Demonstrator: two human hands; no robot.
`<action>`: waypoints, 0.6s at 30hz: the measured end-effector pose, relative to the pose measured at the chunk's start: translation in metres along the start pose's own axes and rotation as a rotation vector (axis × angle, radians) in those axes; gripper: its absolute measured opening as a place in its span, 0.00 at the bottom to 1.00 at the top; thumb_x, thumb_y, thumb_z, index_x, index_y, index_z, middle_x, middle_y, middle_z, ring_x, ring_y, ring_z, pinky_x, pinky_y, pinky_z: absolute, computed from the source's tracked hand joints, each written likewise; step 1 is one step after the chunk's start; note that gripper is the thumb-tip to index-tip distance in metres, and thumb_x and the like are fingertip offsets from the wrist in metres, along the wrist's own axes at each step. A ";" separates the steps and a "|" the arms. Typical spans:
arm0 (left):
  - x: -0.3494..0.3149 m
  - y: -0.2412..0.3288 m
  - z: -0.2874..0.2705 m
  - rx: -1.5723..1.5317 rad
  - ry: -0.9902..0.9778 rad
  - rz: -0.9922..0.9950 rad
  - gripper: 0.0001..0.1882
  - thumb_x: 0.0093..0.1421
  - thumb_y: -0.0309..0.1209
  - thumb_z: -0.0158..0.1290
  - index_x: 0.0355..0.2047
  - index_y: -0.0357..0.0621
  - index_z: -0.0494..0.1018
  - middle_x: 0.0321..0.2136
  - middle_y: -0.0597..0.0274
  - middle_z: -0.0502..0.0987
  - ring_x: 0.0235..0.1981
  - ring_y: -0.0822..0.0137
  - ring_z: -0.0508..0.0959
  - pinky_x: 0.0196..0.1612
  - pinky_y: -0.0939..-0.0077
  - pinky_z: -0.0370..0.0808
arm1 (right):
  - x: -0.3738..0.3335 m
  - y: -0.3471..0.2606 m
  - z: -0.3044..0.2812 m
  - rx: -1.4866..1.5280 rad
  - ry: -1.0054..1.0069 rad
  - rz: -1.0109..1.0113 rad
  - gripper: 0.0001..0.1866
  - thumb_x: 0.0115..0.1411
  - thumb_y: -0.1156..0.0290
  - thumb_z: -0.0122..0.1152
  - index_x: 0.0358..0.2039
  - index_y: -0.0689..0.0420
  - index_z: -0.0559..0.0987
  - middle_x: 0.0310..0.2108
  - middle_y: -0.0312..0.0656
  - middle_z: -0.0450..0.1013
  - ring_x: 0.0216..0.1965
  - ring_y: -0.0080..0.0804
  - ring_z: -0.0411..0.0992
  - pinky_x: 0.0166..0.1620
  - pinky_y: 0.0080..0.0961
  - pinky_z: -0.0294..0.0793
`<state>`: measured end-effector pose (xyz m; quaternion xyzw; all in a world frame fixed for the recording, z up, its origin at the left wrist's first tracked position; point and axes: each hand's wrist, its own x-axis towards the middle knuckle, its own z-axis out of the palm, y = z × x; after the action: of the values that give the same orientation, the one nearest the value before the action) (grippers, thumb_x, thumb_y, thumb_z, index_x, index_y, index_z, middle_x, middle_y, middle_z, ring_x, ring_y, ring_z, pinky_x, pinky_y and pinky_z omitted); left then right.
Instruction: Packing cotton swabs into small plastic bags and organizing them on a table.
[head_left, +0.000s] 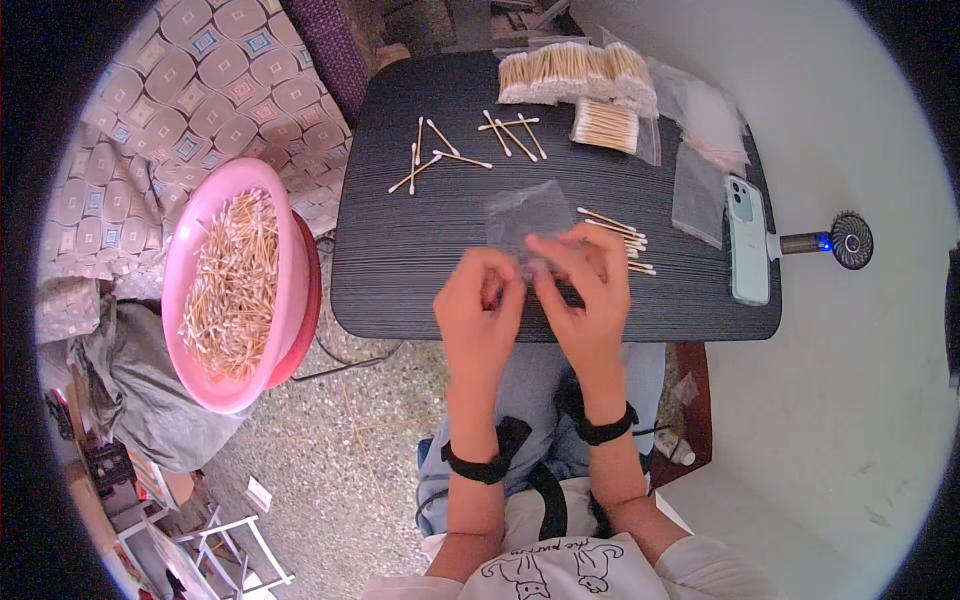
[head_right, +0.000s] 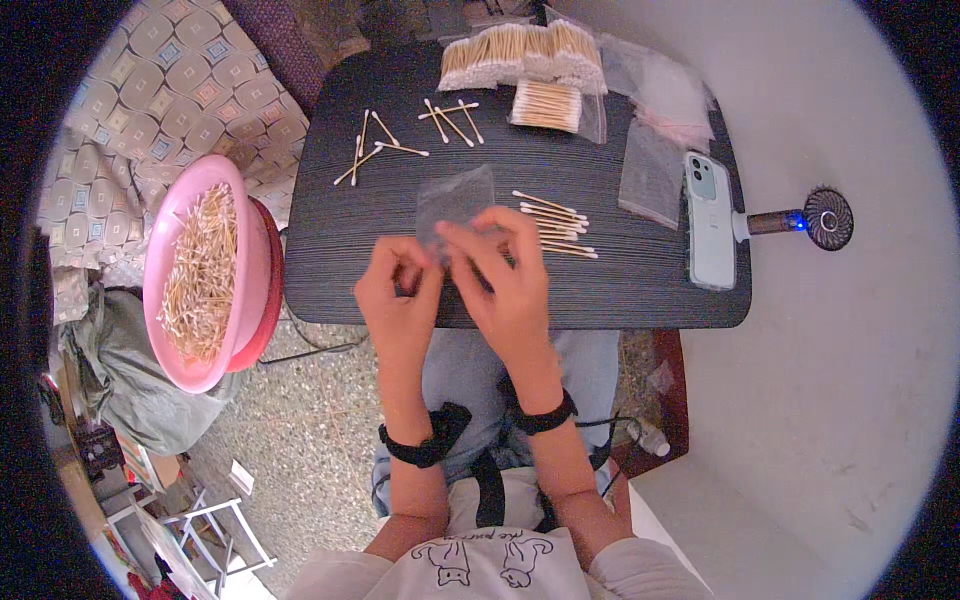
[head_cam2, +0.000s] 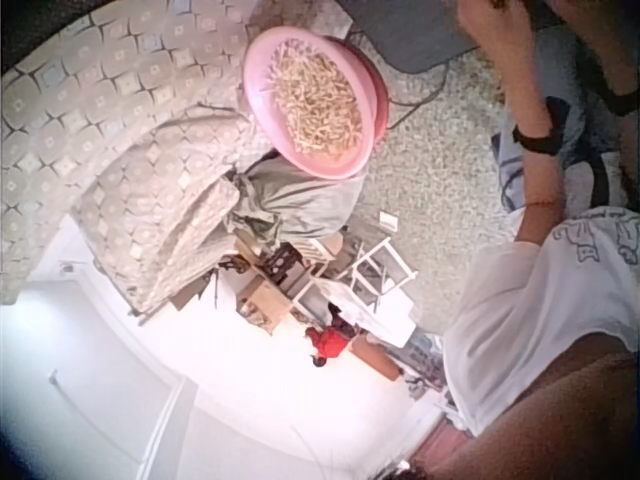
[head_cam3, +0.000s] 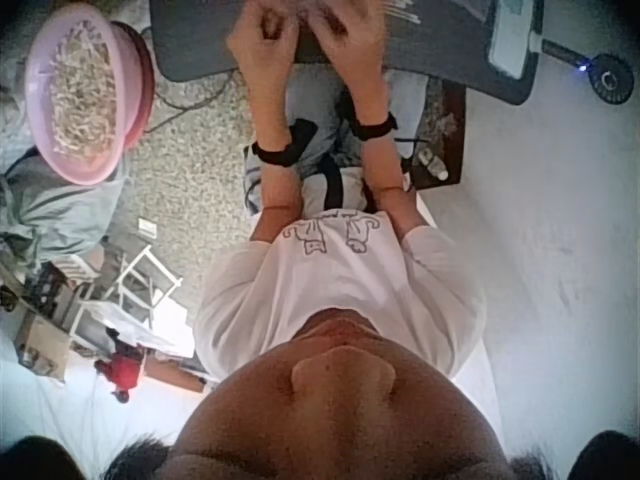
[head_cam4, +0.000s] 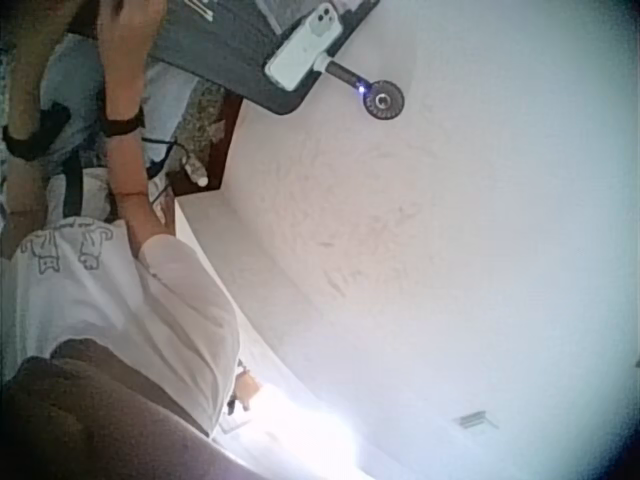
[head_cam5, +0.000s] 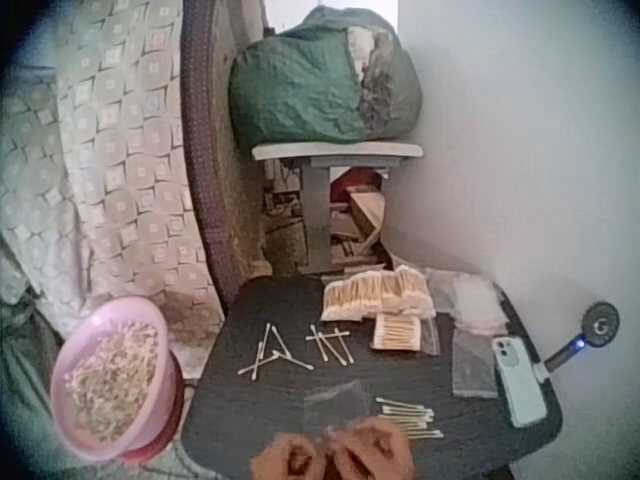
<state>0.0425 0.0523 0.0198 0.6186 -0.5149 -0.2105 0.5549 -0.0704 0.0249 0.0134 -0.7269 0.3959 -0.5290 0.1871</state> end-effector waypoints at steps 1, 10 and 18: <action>0.000 0.003 0.000 -0.006 -0.090 -0.001 0.10 0.47 0.15 0.56 0.26 0.40 0.67 0.20 0.69 0.66 0.21 0.80 0.63 0.23 0.85 0.60 | 0.000 -0.002 0.000 0.029 0.032 0.107 0.18 0.49 0.81 0.64 0.42 0.54 0.81 0.43 0.40 0.66 0.31 0.28 0.68 0.34 0.22 0.71; 0.001 -0.004 0.006 0.057 0.027 0.054 0.09 0.46 0.13 0.51 0.23 0.38 0.64 0.21 0.63 0.66 0.22 0.73 0.66 0.26 0.81 0.65 | 0.001 0.000 -0.003 -0.021 -0.023 0.337 0.14 0.47 0.85 0.58 0.36 0.59 0.74 0.33 0.39 0.64 0.23 0.26 0.61 0.28 0.23 0.65; 0.003 -0.008 0.008 0.065 -0.054 0.061 0.10 0.44 0.15 0.53 0.27 0.39 0.66 0.23 0.63 0.66 0.22 0.70 0.65 0.26 0.79 0.64 | 0.006 0.002 -0.009 0.055 -0.201 0.344 0.11 0.47 0.83 0.59 0.32 0.61 0.72 0.30 0.41 0.65 0.27 0.32 0.67 0.33 0.25 0.68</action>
<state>0.0399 0.0450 0.0109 0.6144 -0.5551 -0.1932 0.5264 -0.0790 0.0201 0.0189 -0.6923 0.4790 -0.4245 0.3333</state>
